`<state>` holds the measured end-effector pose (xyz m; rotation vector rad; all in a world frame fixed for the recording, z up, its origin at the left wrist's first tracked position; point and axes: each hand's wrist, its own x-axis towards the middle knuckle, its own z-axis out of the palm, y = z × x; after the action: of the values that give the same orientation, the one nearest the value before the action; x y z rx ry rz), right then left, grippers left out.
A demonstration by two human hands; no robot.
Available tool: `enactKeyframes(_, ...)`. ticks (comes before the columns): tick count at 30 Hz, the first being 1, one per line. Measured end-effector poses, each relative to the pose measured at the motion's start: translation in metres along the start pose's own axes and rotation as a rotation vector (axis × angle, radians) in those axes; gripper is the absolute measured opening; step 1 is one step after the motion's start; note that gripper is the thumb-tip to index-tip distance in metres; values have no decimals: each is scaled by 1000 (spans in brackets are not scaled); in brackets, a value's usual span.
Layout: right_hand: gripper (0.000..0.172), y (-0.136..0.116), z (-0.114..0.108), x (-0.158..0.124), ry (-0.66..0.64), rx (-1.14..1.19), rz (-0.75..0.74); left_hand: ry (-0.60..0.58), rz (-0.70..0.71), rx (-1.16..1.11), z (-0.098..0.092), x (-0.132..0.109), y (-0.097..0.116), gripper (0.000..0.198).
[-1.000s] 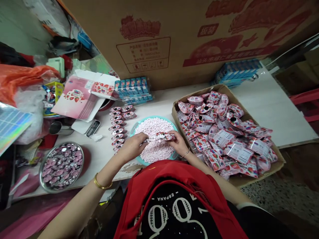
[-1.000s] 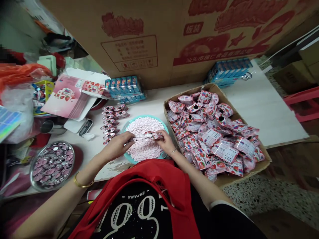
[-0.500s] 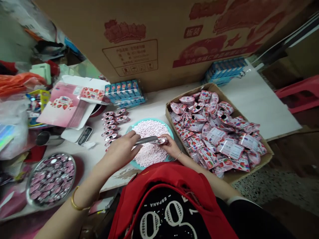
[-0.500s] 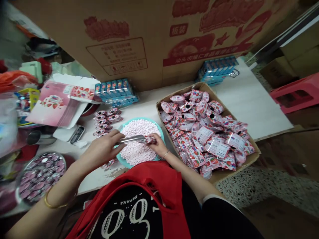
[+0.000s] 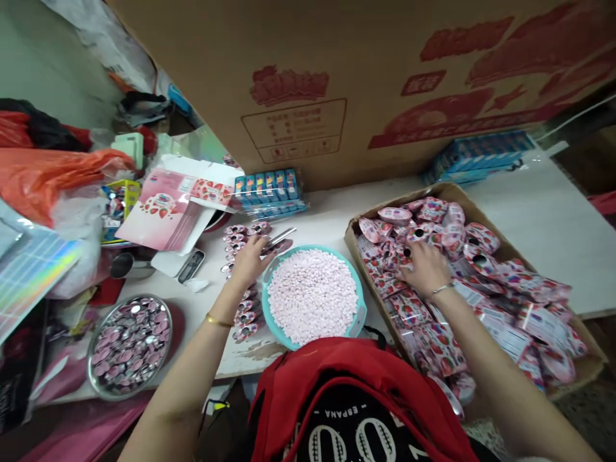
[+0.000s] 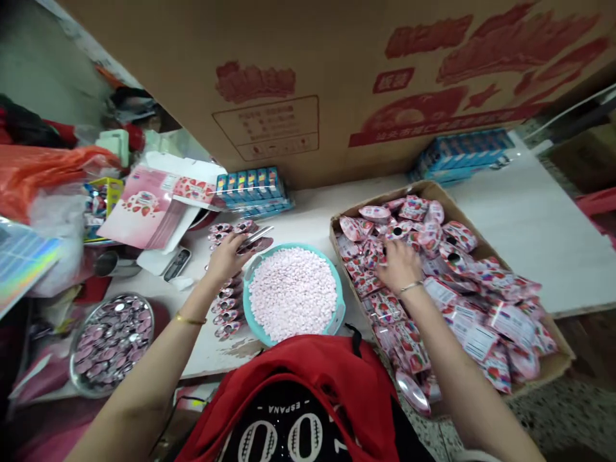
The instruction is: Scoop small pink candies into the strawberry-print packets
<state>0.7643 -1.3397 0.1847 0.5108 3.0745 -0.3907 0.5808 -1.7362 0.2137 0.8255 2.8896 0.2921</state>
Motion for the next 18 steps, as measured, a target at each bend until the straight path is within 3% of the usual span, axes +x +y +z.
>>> enactKeyframes(4, 45, 31, 12, 0, 18, -162, 23, -205, -141, 128, 36, 13, -53, 29)
enactKeyframes(7, 42, 32, 22, -3, 91, -124, 9, -281, -187, 153, 58, 22, -69, 29)
enactKeyframes(10, 40, 31, 23, -3, 139, -42, -11, -241, -213, 118, 68, 27, -73, 37)
enactKeyframes(13, 42, 26, 13, -11, 237, 119, 9, -117, -203, -17, 64, 17, -70, 42)
enactKeyframes(15, 45, 17, 3, -22, 335, 332, 80, -61, -125, -147, 53, -3, -64, 37)
enactKeyframes(18, 44, -11, -10, -41, 410, 719, 224, -174, 18, -294, 30, -53, -50, 29)
